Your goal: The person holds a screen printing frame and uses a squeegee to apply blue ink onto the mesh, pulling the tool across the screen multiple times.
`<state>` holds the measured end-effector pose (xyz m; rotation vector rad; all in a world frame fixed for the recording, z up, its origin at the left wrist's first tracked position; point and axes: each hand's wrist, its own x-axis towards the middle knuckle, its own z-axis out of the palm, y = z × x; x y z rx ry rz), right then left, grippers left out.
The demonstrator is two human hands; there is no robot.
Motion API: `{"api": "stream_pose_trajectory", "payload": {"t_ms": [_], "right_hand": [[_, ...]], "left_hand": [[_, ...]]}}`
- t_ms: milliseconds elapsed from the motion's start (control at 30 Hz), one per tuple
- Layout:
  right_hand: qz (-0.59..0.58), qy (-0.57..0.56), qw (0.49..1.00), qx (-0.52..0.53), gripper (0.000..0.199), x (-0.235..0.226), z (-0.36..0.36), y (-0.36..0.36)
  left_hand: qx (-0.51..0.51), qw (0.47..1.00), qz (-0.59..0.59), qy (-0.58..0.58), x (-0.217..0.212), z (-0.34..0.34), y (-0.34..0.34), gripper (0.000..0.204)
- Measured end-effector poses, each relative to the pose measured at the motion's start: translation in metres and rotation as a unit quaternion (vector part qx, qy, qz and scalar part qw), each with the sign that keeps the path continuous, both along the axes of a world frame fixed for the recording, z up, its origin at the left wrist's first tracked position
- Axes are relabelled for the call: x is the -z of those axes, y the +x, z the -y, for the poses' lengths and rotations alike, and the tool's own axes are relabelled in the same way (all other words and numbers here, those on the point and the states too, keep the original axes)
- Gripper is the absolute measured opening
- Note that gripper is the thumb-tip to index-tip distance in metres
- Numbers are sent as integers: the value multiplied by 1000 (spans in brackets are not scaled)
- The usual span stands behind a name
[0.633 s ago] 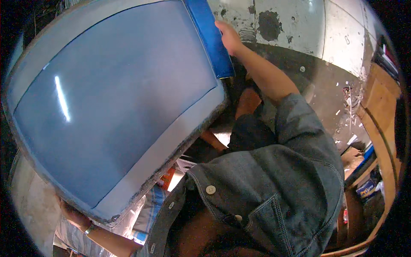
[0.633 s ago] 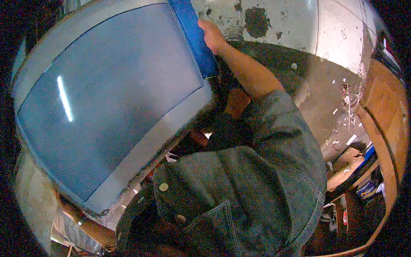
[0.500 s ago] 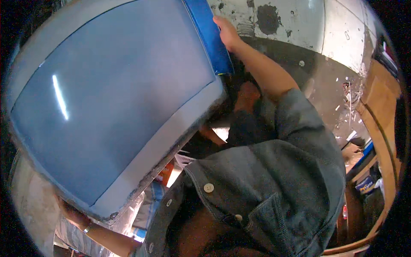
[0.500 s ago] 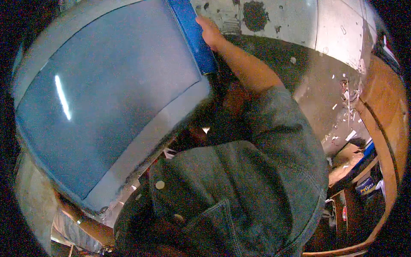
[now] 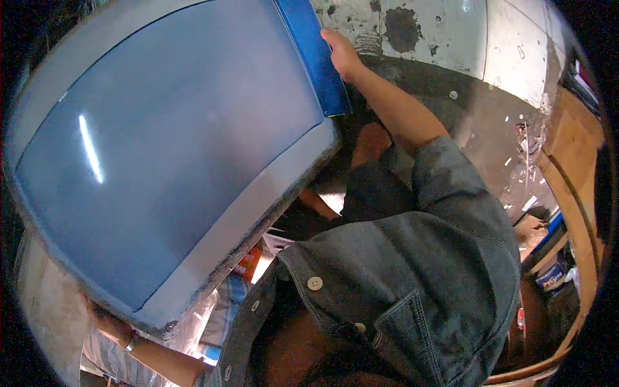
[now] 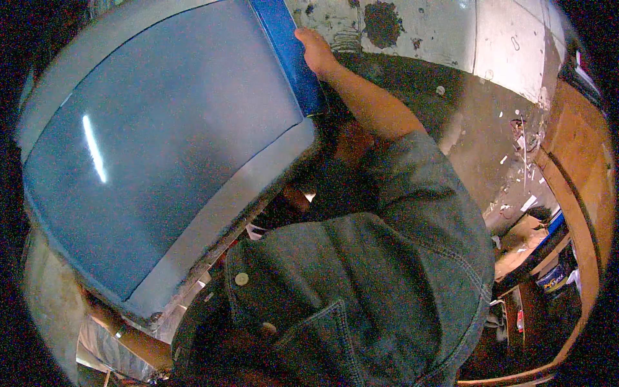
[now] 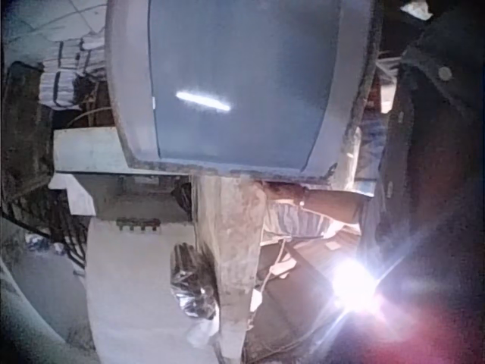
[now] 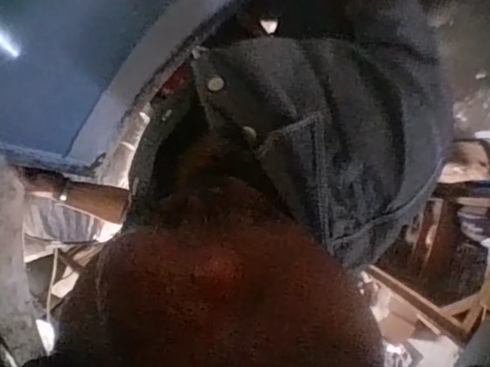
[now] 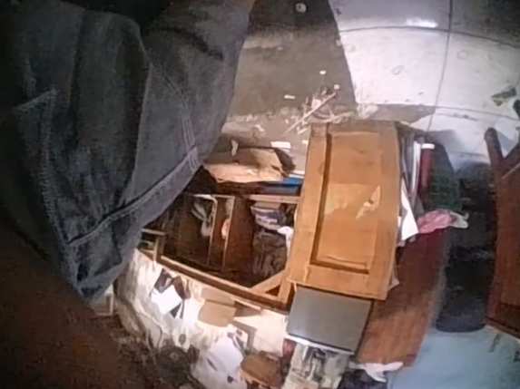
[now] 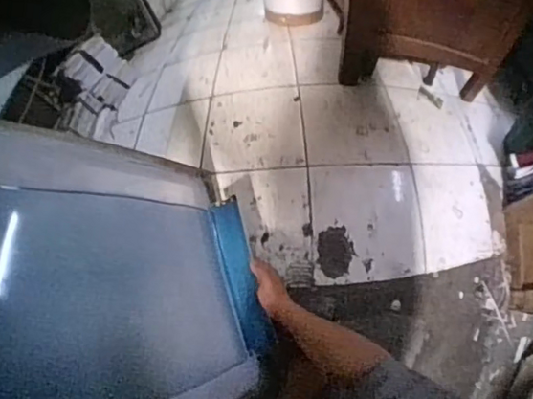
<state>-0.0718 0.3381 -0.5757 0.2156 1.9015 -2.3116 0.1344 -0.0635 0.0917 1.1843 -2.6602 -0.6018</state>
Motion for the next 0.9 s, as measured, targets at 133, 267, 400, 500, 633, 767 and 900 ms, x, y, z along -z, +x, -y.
{"api": "stream_pose_trajectory", "payload": {"t_ms": [133,267,400,500,633,767,900], "right_hand": [[130,-60,989,-43,39,-17,-5,-2],[152,-81,984,-33,41,-41,-7,0],[167,-78,983,-14,44,-63,-10,1],[-17,119,990,-70,45,-45,-12,3],[27,105,993,-55,37,-59,-11,3],[-40,217,972,-79,41,-69,-14,7],[28,47,997,-51,43,-41,-9,3]], "left_hand": [[-44,995,-72,53,11,-27,-14,54],[-55,993,-82,73,13,-32,-15,54],[-8,999,-22,41,-5,6,4,56],[-3,999,1,37,-16,36,16,56],[-46,995,-54,68,2,3,-2,56],[-1,1000,-7,22,0,-1,-1,56],[54,997,53,-36,-7,11,6,54]]}}
